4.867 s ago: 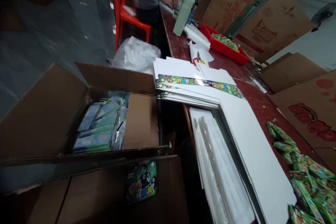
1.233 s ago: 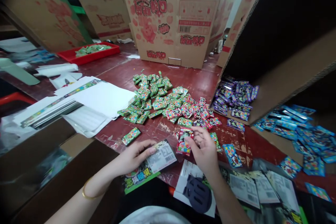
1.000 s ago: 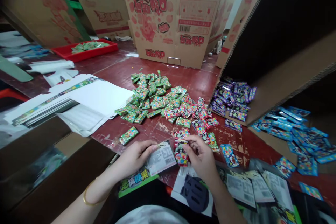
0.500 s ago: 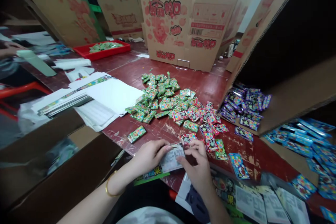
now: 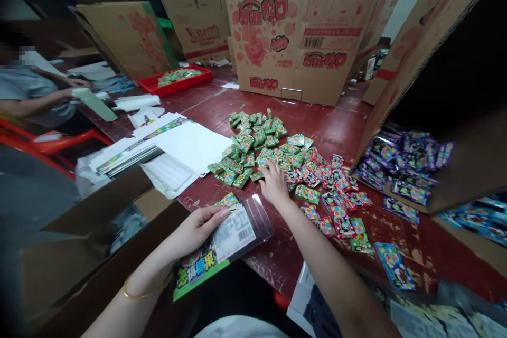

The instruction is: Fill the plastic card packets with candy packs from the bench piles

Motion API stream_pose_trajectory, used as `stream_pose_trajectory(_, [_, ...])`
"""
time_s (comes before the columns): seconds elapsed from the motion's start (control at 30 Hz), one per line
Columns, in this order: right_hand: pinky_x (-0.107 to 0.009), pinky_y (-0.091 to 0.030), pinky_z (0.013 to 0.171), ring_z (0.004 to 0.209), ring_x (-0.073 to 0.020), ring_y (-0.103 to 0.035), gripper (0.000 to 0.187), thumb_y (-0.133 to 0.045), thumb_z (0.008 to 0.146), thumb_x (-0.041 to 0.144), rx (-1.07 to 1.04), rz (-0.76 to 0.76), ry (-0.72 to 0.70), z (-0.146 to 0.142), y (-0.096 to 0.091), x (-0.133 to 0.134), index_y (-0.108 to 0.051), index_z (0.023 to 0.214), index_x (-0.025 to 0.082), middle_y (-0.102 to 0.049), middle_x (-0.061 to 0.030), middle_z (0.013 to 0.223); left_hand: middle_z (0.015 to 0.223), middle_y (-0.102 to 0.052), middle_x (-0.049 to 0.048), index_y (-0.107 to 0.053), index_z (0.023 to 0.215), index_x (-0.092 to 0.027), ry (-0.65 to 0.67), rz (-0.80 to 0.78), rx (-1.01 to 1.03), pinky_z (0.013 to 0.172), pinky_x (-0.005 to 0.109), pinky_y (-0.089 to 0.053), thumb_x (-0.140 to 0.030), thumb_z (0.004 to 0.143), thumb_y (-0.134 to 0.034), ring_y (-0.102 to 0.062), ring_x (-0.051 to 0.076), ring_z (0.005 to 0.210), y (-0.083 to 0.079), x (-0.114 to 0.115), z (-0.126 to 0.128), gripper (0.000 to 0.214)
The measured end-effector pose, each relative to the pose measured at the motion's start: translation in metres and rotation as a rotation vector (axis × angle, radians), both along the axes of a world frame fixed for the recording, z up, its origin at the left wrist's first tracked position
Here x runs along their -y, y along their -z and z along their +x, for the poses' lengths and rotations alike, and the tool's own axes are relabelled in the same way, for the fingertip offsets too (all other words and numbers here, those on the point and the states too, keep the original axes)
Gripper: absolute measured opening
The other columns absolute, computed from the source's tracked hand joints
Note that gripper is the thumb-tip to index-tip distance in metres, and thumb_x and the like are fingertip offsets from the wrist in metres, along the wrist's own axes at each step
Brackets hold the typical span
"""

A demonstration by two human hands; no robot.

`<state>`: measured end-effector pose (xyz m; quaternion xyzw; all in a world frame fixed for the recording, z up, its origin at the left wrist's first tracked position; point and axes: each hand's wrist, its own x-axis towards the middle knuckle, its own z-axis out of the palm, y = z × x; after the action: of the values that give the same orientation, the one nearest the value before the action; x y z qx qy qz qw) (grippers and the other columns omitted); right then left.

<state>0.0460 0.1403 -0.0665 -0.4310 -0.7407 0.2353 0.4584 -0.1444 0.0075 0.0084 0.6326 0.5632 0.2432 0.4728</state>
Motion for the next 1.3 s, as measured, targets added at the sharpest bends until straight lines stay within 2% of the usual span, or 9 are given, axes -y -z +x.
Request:
stream_pose_trajectory(0.2, [-0.039, -0.045, 0.092, 0.104, -0.0223, -0.054, 0.015, -0.049, 0.09, 0.029, -0.17, -0.033, 0.009, 0.007, -0.023, 0.039, -0.06, 0.082, 0.02, -0.056, -0.0098, 0.104, 0.078, -0.064, 0.0011, -0.063, 0.089, -0.016, -0.03, 0.115, -0.185, 0.06, 0.021, -0.042, -0.045, 0.094, -0.037, -0.055, 0.014, 0.068, -0.011, 0.002, -0.009, 0.039])
stream_pose_trajectory(0.43, [-0.043, -0.041, 0.1, 0.117, -0.0265, -0.05, 0.022, -0.074, 0.074, 0.025, -0.217, -0.32, -0.151, 0.033, -0.029, 0.123, -0.066, 0.094, 0.023, -0.052, -0.0094, 0.123, 0.093, -0.071, 0.0066, -0.06, 0.105, -0.018, 0.099, 0.593, -0.487, 0.07, 0.025, -0.049, -0.036, 0.095, -0.042, -0.067, 0.019, 0.08, -0.006, 0.002, 0.009, 0.027])
stream_pose_trajectory(0.53, [-0.044, -0.046, 0.097, 0.114, -0.0258, -0.053, 0.018, -0.063, 0.082, 0.019, -0.274, -0.235, -0.161, 0.038, -0.028, 0.132, -0.066, 0.099, 0.024, -0.055, -0.0102, 0.12, 0.09, -0.072, 0.0077, -0.059, 0.107, -0.015, 0.215, 0.897, -0.518, 0.071, 0.026, -0.051, -0.032, 0.093, -0.049, -0.067, 0.017, 0.077, -0.011, 0.011, 0.018, 0.024])
stream_pose_trajectory(0.67, [-0.047, -0.051, 0.09, 0.111, -0.0273, -0.056, 0.036, -0.054, 0.083, 0.008, -0.283, -0.014, -0.117, 0.051, -0.028, 0.146, -0.065, 0.109, 0.031, -0.051, -0.0081, 0.127, 0.114, -0.068, 0.0104, -0.056, 0.12, -0.012, 0.452, 1.122, -0.486, 0.092, 0.029, -0.05, -0.016, 0.095, -0.04, -0.062, 0.019, 0.109, -0.025, 0.018, 0.022, 0.03])
stream_pose_trajectory(0.83, [-0.043, -0.057, 0.081, 0.112, -0.0284, -0.056, 0.057, -0.057, 0.076, 0.002, -0.032, 0.261, 0.021, 0.066, -0.021, 0.17, -0.058, 0.121, 0.038, -0.046, -0.0044, 0.135, 0.096, -0.074, 0.0021, -0.067, 0.095, -0.019, 0.418, 1.36, -0.384, 0.096, 0.034, -0.052, -0.012, 0.088, -0.054, -0.065, 0.018, 0.105, -0.032, 0.02, 0.02, 0.016])
stream_pose_trajectory(0.93, [-0.043, -0.057, 0.08, 0.11, -0.0288, -0.057, 0.044, -0.055, 0.077, 0.004, -0.055, 0.292, 0.088, 0.068, -0.01, 0.148, -0.06, 0.11, 0.032, -0.049, -0.0059, 0.131, 0.088, -0.073, -0.0018, -0.066, 0.092, -0.028, 0.38, 1.261, -0.403, 0.087, 0.033, -0.057, -0.014, 0.087, -0.055, -0.07, 0.015, 0.09, -0.024, 0.023, 0.013, 0.019])
stream_pose_trajectory(1.03, [-0.045, -0.05, 0.091, 0.111, -0.028, -0.055, 0.026, -0.041, 0.084, 0.009, 0.163, 0.252, 0.16, 0.051, 0.002, 0.084, -0.061, 0.096, 0.021, -0.056, -0.012, 0.119, 0.079, -0.068, -0.004, -0.066, 0.093, -0.031, 0.324, 1.251, -0.378, 0.085, 0.032, -0.058, -0.013, 0.085, -0.059, -0.069, 0.012, 0.077, -0.013, 0.028, 0.008, 0.02])
stream_pose_trajectory(1.17, [-0.045, -0.033, 0.109, 0.131, -0.0296, -0.038, 0.044, -0.047, 0.078, 0.006, 0.473, 0.189, -0.075, -0.002, 0.019, -0.013, -0.054, 0.122, 0.01, -0.051, -0.0161, 0.132, 0.066, -0.056, -0.0059, -0.064, 0.084, -0.023, 0.167, 1.382, -0.296, 0.086, 0.028, -0.057, -0.008, 0.078, -0.066, -0.063, 0.009, 0.068, -0.01, 0.037, 0.013, 0.017])
stream_pose_trajectory(1.3, [-0.048, -0.023, 0.111, 0.133, -0.0315, -0.035, 0.037, -0.043, 0.08, 0.002, 0.663, 0.144, -0.193, -0.036, 0.034, -0.055, -0.062, 0.111, 0.003, -0.056, -0.0225, 0.127, 0.072, -0.062, -0.0029, -0.061, 0.081, -0.019, 0.061, 1.357, -0.251, 0.085, 0.026, -0.057, -0.009, 0.079, -0.067, -0.065, 0.01, 0.075, -0.019, 0.041, 0.015, 0.012])
